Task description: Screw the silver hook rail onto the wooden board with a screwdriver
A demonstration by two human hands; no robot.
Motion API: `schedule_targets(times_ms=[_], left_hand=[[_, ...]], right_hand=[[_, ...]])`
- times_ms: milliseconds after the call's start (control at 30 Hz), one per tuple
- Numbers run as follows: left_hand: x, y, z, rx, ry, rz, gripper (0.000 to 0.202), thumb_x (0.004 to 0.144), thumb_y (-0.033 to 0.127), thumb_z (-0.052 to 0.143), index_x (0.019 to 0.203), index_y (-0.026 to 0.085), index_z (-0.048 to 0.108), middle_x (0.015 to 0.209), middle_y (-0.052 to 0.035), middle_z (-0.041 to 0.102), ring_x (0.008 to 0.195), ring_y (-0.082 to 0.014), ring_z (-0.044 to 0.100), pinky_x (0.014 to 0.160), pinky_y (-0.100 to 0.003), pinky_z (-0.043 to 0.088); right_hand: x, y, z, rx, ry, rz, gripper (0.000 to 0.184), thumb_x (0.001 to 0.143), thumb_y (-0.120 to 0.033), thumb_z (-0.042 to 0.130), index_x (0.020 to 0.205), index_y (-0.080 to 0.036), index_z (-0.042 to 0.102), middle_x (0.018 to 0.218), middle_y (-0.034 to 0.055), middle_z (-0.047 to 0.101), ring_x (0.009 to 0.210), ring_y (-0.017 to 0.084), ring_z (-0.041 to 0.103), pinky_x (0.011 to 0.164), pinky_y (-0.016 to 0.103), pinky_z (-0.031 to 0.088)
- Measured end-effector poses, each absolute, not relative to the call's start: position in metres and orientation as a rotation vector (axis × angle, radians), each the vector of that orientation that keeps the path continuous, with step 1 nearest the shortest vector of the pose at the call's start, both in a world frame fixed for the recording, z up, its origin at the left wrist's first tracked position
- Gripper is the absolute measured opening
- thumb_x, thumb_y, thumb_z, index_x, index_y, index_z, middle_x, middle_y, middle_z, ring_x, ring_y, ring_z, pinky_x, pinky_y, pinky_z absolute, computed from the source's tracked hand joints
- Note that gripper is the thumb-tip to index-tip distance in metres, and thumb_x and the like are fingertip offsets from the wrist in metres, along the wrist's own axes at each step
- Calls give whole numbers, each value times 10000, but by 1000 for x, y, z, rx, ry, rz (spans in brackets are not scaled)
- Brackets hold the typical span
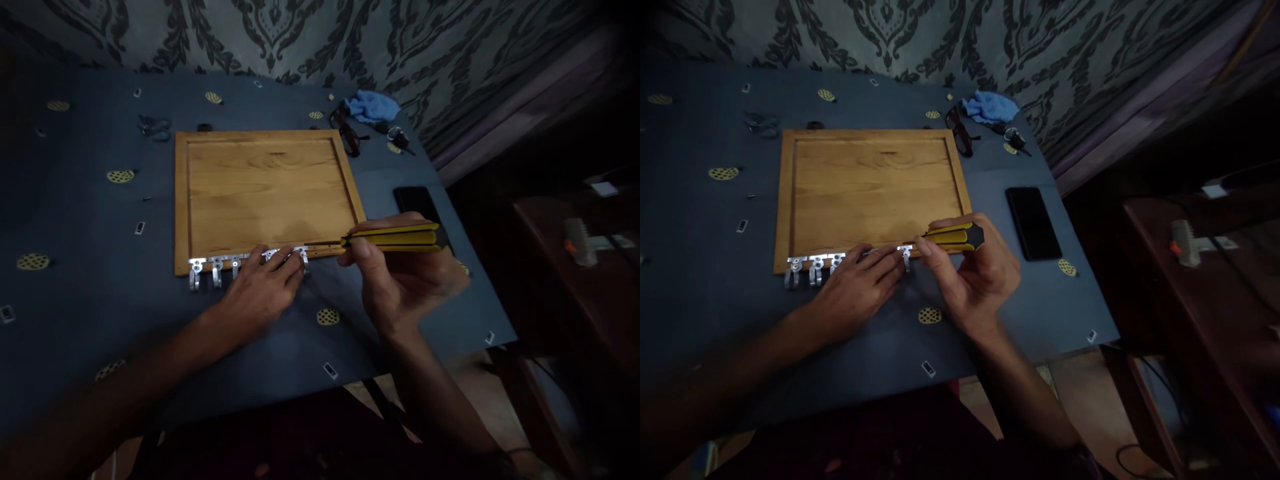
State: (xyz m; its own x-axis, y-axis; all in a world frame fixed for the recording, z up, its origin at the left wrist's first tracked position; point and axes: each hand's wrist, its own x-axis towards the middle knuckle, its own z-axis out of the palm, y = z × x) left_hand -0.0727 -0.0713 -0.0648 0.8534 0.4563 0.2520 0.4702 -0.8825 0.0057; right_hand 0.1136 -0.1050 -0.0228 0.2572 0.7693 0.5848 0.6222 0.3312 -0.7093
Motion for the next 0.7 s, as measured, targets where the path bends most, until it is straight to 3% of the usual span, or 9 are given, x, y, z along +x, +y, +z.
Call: schedule_targets(times_ms=[467,700], left_hand=[[-73,-73,-64,-3001,-758,-346,339,1035,192,530,1339,86,638,1374,-135,697,1354,-293,594,1079,-498,463],[-73,-72,-64,-2986,-743,-349,332,1039,208,526,1322,84,646,1361,-141,704,1342,-292,601,1065,-480,461]], right_hand=[[116,-105,-34,-1440,-1464,314,117,937,-364,731,907,-255,698,827,7,684,676,163,641,589,318,530],[121,-99,-26,-1370,-1528,471,76,913,-304,763,917,-242,720,903,13,724,731,160,678,652,316,569]])
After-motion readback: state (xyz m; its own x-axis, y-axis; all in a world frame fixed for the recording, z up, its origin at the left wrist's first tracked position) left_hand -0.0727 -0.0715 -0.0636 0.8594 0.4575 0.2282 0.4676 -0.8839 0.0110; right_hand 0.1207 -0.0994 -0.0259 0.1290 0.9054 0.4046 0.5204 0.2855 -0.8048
